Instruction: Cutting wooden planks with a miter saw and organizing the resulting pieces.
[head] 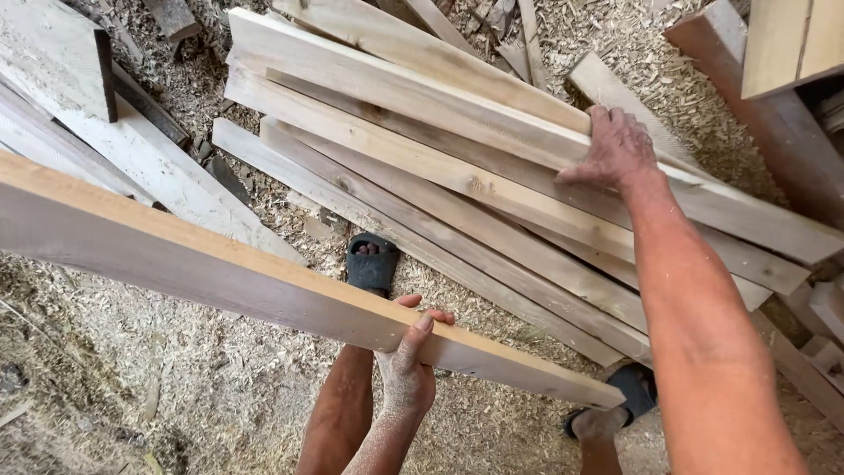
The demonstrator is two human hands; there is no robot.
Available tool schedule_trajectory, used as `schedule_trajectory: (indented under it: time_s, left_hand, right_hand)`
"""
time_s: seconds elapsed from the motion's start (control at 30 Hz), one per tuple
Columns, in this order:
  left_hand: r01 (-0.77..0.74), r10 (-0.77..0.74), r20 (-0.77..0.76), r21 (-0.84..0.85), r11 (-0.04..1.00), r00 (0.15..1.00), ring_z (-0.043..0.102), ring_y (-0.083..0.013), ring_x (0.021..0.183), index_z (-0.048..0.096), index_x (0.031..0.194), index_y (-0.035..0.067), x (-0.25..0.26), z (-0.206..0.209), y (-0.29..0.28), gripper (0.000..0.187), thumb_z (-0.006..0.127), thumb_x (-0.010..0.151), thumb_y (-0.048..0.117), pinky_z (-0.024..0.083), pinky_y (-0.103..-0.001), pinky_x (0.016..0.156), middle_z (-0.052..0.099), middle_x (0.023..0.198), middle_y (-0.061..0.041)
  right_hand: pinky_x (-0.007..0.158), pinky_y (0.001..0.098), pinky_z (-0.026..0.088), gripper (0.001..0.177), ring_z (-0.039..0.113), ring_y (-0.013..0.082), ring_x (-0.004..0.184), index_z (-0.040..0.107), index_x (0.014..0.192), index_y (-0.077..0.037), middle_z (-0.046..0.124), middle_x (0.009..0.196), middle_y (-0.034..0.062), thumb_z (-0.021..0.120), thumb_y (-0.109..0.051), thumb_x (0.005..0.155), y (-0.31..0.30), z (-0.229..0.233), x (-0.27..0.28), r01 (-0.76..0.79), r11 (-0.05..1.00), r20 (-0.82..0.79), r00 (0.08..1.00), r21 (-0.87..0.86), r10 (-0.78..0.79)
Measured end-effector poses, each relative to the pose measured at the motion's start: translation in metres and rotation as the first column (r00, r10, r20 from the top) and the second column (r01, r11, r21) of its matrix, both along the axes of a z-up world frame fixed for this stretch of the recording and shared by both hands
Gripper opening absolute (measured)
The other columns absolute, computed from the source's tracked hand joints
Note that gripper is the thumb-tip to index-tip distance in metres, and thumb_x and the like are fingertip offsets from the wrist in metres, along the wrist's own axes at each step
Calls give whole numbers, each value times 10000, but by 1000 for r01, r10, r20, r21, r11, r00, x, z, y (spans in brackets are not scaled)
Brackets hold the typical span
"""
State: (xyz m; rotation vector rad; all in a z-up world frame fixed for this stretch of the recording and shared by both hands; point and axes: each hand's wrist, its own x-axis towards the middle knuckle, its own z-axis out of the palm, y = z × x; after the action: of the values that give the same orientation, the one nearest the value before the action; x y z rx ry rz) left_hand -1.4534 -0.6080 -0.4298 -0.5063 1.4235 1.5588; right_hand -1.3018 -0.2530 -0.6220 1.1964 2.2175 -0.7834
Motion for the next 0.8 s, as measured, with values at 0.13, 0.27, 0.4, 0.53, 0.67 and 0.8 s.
schedule_trajectory:
  time_s: [0.13,0.27,0.4,0.53,0.67,0.8]
  left_hand:
    - [-33,32,-31,-35,999,999,724,-299,936,443,1376,-16,-5,-3,-1,690,784,804,167,573,-510,916,718,906,-170]
    - [-15,13,-47,-42,999,999,726,-295,921,458,1377,7,-3,-14,-8,738,819,793,278,581,-523,901,716,908,-165]
    - [-167,165,-35,-66,984,986,712,-299,853,507,1234,1,-3,-27,-23,888,656,789,754,600,-546,899,665,830,-147]
    - [-301,311,38,-161,940,950,697,-324,839,521,1099,-17,-4,-39,-25,1002,496,751,922,604,-554,897,623,848,-153]
    - [-282,290,121,-77,956,949,675,-368,897,481,1180,-17,-16,-13,0,1014,495,808,926,586,-583,931,621,911,-178]
    - [-270,198,264,274,923,944,619,-341,1238,381,1475,110,-26,-22,-7,984,603,779,770,507,-608,1080,669,1240,-173]
  right_hand:
    - [989,498,509,988,594,336,1145,527,1340,-47,594,1194,179,911,-618,631,-22,-9,14,-262,962,118,960,77,252]
    - [883,467,538,953,581,313,1104,541,1215,-47,578,1169,152,920,-644,576,-48,24,17,-161,987,41,986,-23,162]
    - [654,403,576,770,645,266,833,553,1185,-60,617,967,108,855,-529,654,-80,114,0,-58,980,125,989,-192,83]
    - [540,353,635,835,688,234,663,546,1253,-22,649,840,94,822,-509,634,-124,182,0,23,923,8,1000,-385,-21]
    - [571,277,663,799,736,206,694,590,1238,24,706,906,93,802,-491,665,-199,223,12,-41,897,-226,972,-440,-66]
    - [868,497,565,964,636,348,1046,532,1358,31,639,1161,214,913,-460,621,-244,261,-13,-114,966,-267,962,-232,49]
